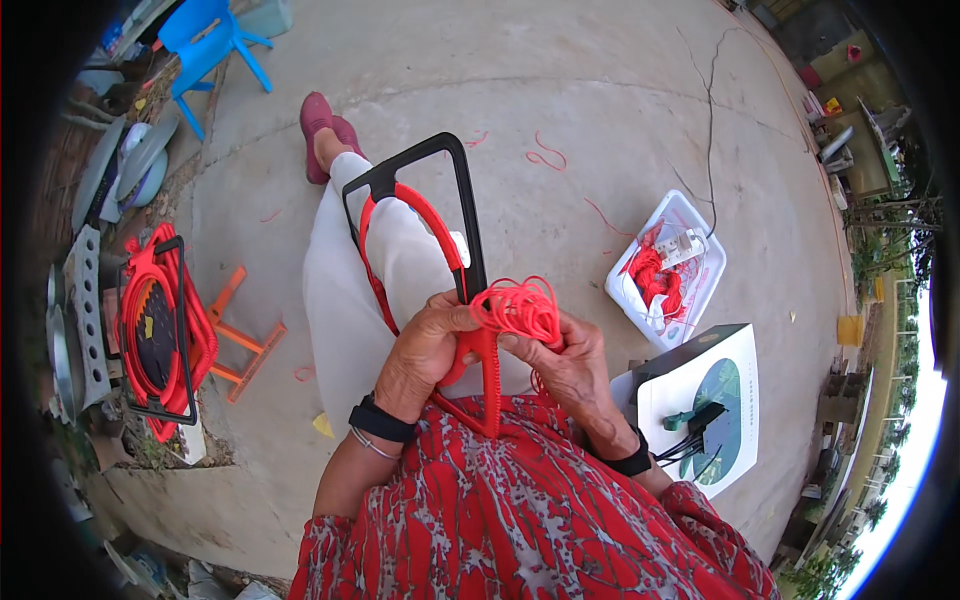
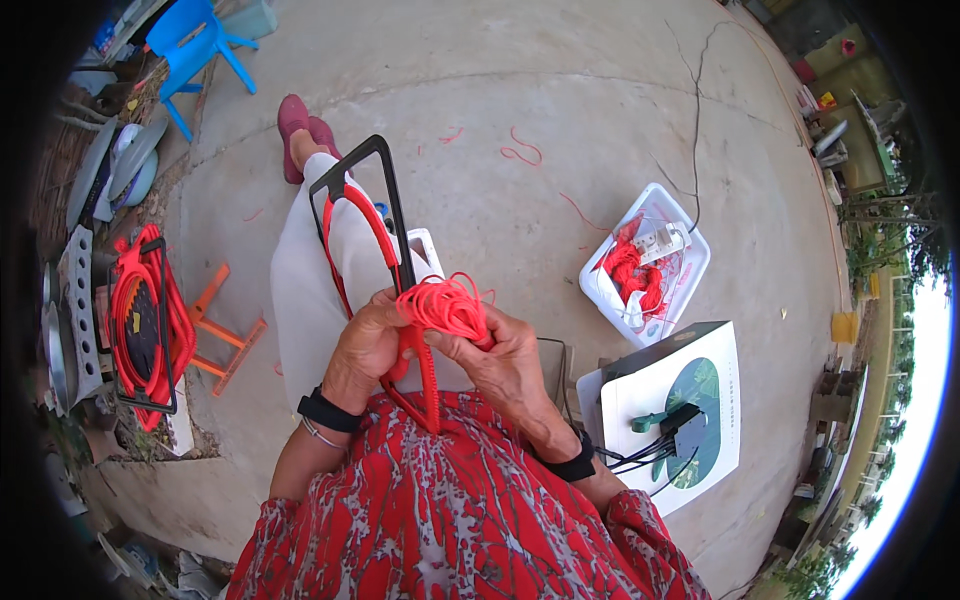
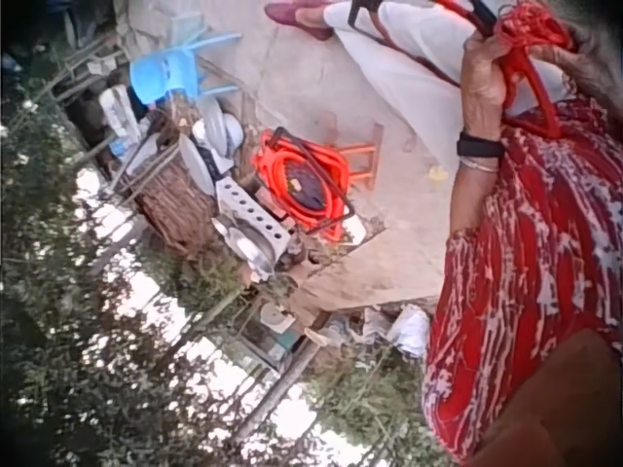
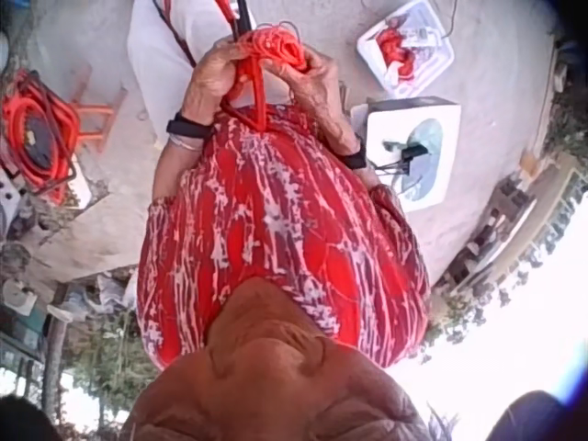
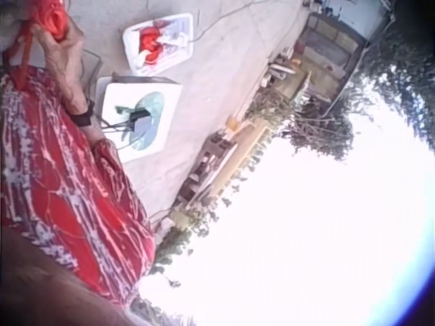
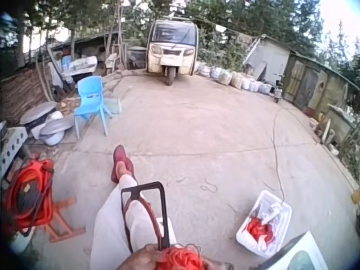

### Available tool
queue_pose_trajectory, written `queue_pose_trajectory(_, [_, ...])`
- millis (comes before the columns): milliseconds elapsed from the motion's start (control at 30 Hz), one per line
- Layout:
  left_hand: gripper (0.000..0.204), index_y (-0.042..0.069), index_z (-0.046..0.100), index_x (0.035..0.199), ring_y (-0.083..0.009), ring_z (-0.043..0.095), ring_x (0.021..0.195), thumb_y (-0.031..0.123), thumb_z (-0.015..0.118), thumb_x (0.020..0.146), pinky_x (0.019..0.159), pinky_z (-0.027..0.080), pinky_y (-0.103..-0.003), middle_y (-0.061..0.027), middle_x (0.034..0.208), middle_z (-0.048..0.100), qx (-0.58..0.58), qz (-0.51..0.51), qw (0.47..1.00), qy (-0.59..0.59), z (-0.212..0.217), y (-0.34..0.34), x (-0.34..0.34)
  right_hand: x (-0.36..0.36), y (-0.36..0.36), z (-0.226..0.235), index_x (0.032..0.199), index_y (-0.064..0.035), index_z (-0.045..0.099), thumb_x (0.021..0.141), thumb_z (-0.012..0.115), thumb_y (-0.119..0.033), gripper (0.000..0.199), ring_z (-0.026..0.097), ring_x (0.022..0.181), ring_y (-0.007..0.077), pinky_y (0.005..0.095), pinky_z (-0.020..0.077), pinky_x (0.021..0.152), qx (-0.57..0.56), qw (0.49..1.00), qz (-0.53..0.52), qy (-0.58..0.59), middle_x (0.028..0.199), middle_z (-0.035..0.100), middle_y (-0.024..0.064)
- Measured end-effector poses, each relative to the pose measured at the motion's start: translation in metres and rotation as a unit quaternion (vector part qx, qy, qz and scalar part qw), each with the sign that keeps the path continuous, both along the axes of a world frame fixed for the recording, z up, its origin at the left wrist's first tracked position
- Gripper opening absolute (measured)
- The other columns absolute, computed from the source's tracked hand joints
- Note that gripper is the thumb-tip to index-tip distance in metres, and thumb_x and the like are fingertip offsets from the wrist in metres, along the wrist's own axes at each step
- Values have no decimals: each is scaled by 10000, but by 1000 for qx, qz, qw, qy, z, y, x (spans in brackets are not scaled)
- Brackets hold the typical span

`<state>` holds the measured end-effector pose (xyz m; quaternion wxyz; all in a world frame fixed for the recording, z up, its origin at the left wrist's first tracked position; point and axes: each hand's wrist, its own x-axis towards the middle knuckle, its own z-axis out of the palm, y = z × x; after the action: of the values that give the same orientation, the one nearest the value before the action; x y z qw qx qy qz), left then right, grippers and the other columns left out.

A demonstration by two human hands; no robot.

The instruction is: Wrapping a plastic furniture frame with red cord or string.

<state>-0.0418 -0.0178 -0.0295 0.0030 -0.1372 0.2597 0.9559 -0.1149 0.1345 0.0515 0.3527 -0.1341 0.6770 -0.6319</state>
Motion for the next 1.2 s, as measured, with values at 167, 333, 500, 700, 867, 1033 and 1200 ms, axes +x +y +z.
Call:
queue_pose_trajectory(167, [312, 38, 644, 1038, -109, 569, 572, 202, 709, 780, 396, 377, -225, -36, 842, 660, 8, -8, 1000, -22, -2, -2, -1, 2, -11, -14, 1031, 2, 657, 834, 724, -131, 248, 567, 755, 55, 236, 493, 687, -21, 1000, 0, 2, 857, 654, 5])
queue_pose_trajectory(333, [319, 69, 630, 1078, -99, 571, 591, 197, 701, 795, 393, 372, -222, -13, 847, 654, 11, -10, 1000, -16, -5, -2, 0, 3, -18, -8, 1010, 20, 636, 855, 679, -109, 207, 562, 719, 59, 236, 492, 641, 5, 999, -16, 38, 830, 636, 10])
queue_pose_trajectory(500, [277, 74, 641, 1038, -86, 562, 588, 202, 701, 800, 393, 365, -218, 2, 812, 642, 11, -6, 1000, -25, -1, 0, -5, 5, -22, -13, 1021, 24, 612, 864, 625, -73, 185, 558, 721, 59, 234, 491, 641, 23, 998, -30, 50, 834, 627, 10])
queue_pose_trajectory(700, [223, 63, 648, 988, -75, 533, 556, 191, 693, 811, 398, 357, -213, 12, 743, 616, 3, -10, 999, -36, 6, 0, -4, -2, -16, -14, 973, -5, 610, 876, 604, -94, 131, 475, 586, 37, 220, 398, 507, 21, 999, -25, -11, 718, 558, -21])
queue_pose_trajectory(867, [200, 40, 635, 936, -88, 501, 520, 182, 695, 809, 409, 348, -218, -1, 675, 580, 1, -10, 1000, -16, 4, -1, 1, -24, -4, 8, 871, -57, 522, 918, 552, -181, 136, 358, 459, 58, 236, 242, 407, -70, 988, -54, -129, 577, 376, -49])
queue_pose_trajectory(1033, [207, 30, 629, 900, -93, 466, 488, 193, 711, 804, 417, 346, -223, -16, 656, 574, -11, 7, 1000, -4, 0, 0, 4, -57, 21, 6, 936, -40, 489, 917, 529, -240, 206, 454, 551, 102, 248, 381, 522, 25, 999, 15, -27, 639, 444, -8])
queue_pose_trajectory(1200, [252, 25, 632, 909, -99, 466, 485, 218, 737, 787, 422, 353, -228, -29, 667, 586, 21, 6, 999, 40, -7, -1, 6, -80, 28, 29, 1066, -23, 516, 933, 463, -178, 211, 526, 666, 147, 290, 445, 645, -16, 999, -17, -30, 776, 521, 49])
